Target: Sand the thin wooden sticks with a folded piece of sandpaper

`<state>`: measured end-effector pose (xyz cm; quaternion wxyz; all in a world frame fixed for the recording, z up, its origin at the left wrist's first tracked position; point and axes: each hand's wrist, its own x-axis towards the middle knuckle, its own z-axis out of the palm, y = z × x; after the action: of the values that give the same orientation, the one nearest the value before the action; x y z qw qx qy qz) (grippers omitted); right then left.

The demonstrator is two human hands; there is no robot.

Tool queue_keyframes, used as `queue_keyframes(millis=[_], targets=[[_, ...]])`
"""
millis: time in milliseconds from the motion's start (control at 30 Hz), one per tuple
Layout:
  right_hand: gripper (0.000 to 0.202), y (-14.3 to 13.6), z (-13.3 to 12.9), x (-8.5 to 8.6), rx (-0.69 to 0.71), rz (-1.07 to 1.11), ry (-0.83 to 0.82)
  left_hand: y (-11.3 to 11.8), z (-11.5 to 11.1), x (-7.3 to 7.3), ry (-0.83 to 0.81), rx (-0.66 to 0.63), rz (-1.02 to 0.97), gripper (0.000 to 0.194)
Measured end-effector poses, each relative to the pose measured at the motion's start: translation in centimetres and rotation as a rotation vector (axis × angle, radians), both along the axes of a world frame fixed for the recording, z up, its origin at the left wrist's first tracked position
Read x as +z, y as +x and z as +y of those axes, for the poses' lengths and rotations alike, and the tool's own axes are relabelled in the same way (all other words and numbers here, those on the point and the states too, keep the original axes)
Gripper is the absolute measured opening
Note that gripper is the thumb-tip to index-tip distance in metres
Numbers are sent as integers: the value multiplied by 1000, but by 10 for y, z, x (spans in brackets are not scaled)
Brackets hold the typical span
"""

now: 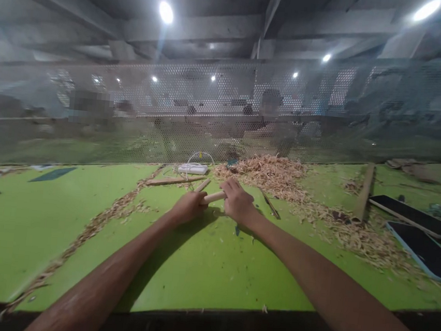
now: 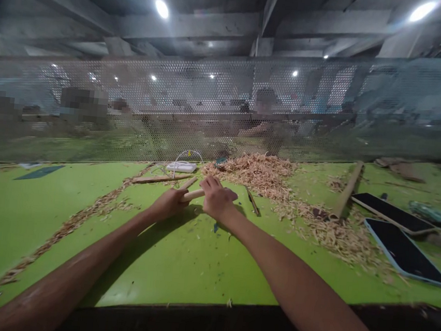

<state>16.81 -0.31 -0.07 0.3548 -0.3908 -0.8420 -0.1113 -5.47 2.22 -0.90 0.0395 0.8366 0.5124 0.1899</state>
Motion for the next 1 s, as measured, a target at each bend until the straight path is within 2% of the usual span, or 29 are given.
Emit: queue_keyframes(millis=[167,267,367,467,567,700,800,900,1000], targets=[[22,13,6,7,-149,-21,-123,-6,2,7,38,15,-21,8],[30,27,15,8,-271,90,-134,-14,9,11,55,81,-101,8],[37,38,22,8,-347,230,-112,-23,18,8,68,118,-232,9],[30,42,25,9,-340,325,-158,-28,26,1,12,89,-289,12],[20,40,23,10,-323,308,-274,-29,27,-3,-17,68,-283,12],[26,32,16,13,-294,123,-218,-24,22,-1,4,49,-234,18],[32,26,12,14,-268,0,-300,-18,16,4,-16,29,-107,20],[39,23,9,15,-262,-13,-315,-13,11,9,11,15,5,23],[46,24,9,13,-307,-16,-297,-9,7,10,60,1,32,31]])
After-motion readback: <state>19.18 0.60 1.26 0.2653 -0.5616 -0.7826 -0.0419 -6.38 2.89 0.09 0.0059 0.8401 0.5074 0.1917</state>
